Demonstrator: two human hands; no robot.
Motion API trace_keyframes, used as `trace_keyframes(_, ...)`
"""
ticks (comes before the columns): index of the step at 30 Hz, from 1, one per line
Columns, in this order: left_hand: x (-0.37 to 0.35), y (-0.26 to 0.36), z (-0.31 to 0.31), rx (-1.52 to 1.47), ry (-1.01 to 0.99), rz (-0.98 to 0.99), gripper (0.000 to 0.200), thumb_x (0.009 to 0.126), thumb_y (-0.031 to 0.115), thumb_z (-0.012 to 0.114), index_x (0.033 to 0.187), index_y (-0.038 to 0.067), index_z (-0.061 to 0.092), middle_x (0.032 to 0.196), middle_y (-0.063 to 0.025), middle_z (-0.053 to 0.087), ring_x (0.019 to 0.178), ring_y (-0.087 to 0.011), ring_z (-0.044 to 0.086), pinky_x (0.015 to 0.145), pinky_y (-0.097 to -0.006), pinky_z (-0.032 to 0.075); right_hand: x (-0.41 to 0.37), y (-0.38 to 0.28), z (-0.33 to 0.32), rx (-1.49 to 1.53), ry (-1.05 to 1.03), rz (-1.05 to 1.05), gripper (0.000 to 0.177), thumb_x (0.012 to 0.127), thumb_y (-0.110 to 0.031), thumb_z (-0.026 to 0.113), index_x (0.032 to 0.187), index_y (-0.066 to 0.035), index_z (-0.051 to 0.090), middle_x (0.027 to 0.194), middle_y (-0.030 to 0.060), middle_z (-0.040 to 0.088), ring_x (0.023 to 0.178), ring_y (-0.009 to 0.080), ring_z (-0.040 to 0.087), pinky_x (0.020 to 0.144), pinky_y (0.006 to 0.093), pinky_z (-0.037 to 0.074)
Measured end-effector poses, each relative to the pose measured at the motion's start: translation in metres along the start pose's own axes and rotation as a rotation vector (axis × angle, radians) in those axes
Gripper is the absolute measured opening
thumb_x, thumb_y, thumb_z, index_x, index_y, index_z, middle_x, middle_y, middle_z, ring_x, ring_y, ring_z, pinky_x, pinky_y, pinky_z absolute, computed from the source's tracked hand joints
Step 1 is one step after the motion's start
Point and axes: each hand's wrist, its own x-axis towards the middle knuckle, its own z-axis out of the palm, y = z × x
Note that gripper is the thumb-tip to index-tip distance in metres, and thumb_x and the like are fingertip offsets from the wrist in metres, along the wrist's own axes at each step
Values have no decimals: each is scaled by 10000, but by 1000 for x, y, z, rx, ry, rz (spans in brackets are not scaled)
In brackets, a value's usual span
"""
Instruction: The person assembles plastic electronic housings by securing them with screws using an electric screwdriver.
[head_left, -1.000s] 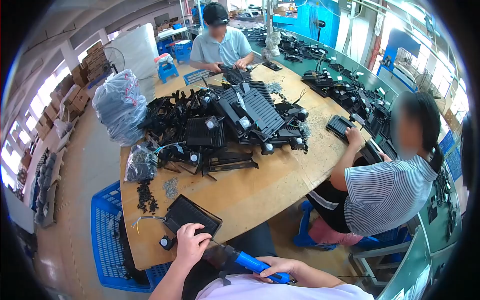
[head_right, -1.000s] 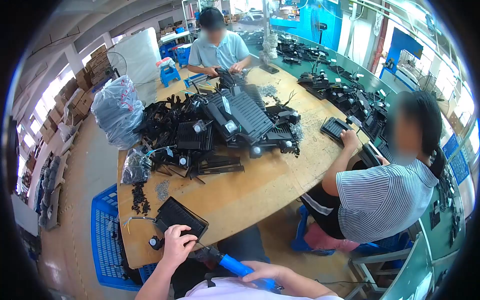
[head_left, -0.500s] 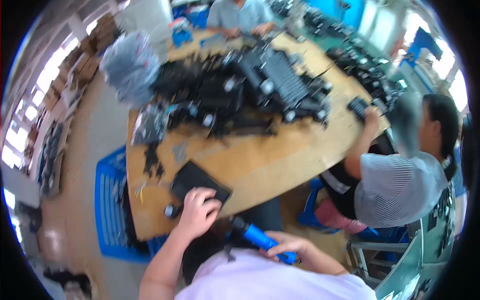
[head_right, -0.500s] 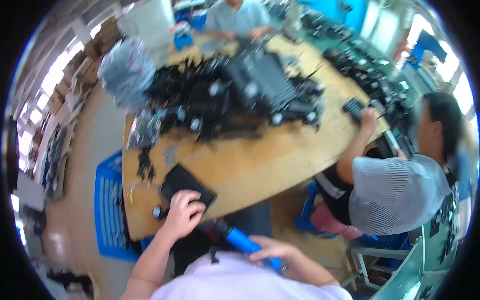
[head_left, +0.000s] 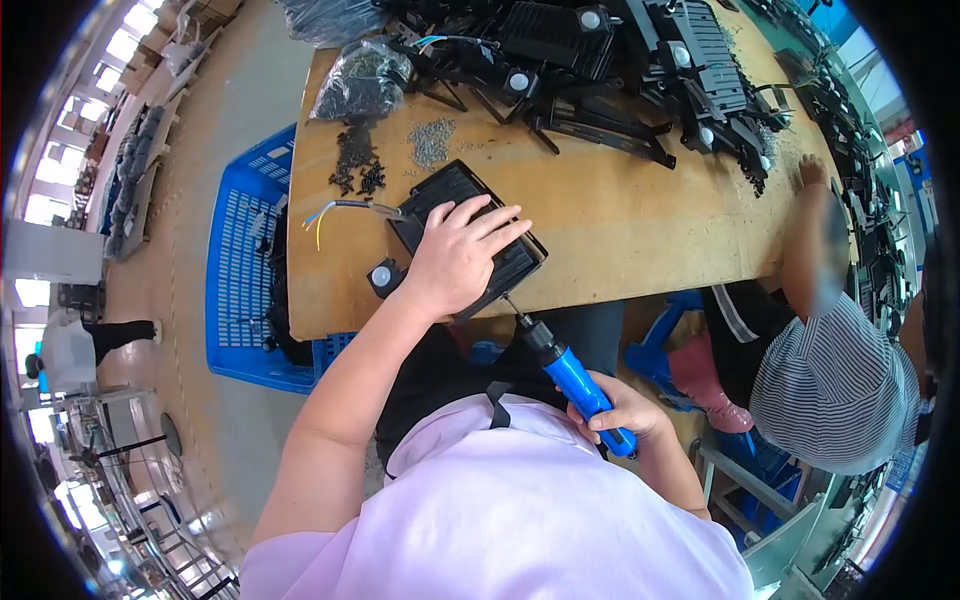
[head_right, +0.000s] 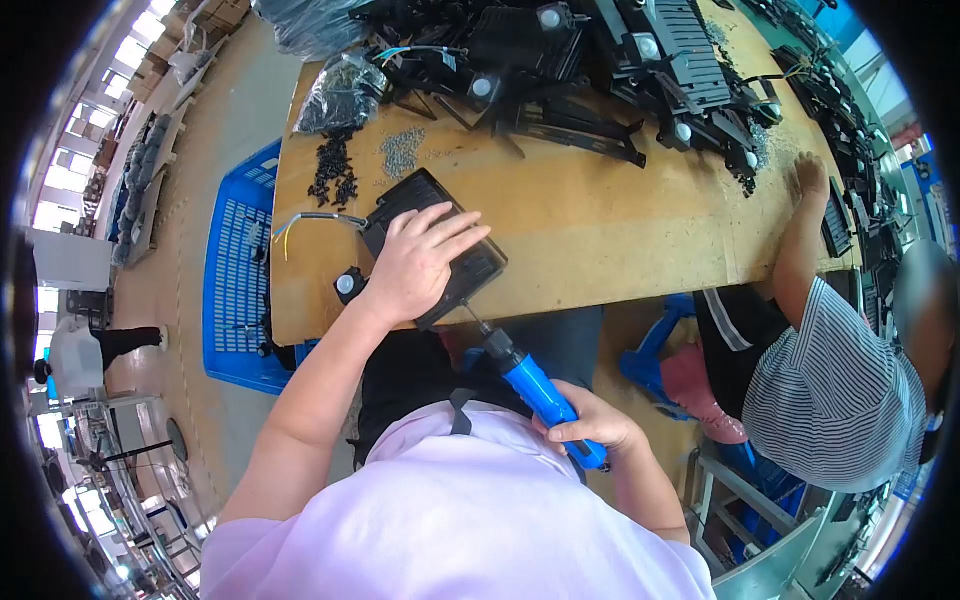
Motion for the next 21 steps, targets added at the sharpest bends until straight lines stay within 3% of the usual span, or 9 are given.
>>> trace_keyframes(3,1,0,1,-16,12,-2,560,798,5,550,1309,195,677,1373,-23,628,1279,-299,523,1060,-477,379,0,-11,3,-31,-28,3,764,736,-333,914,1271,1,483,919,73,619,685,144,618,629,274,510)
trace_keyframes(9,1,-2,4,-25,35,-20,498,791,8,559,1228,200,702,1329,2,641,1257,-297,531,1039,-485,393,4,-7,-2,-86,-26,28,864,709,-349,923,1347,3,460,935,100,627,670,159,638,593,283,521)
trace_keyframes(21,1,-4,8,-32,57,-27,433,808,15,578,1175,203,709,1288,14,648,1244,-291,545,1033,-491,400,5,-14,7,-131,2,63,857,704,-331,935,1335,11,466,938,95,630,693,156,629,615,288,524)
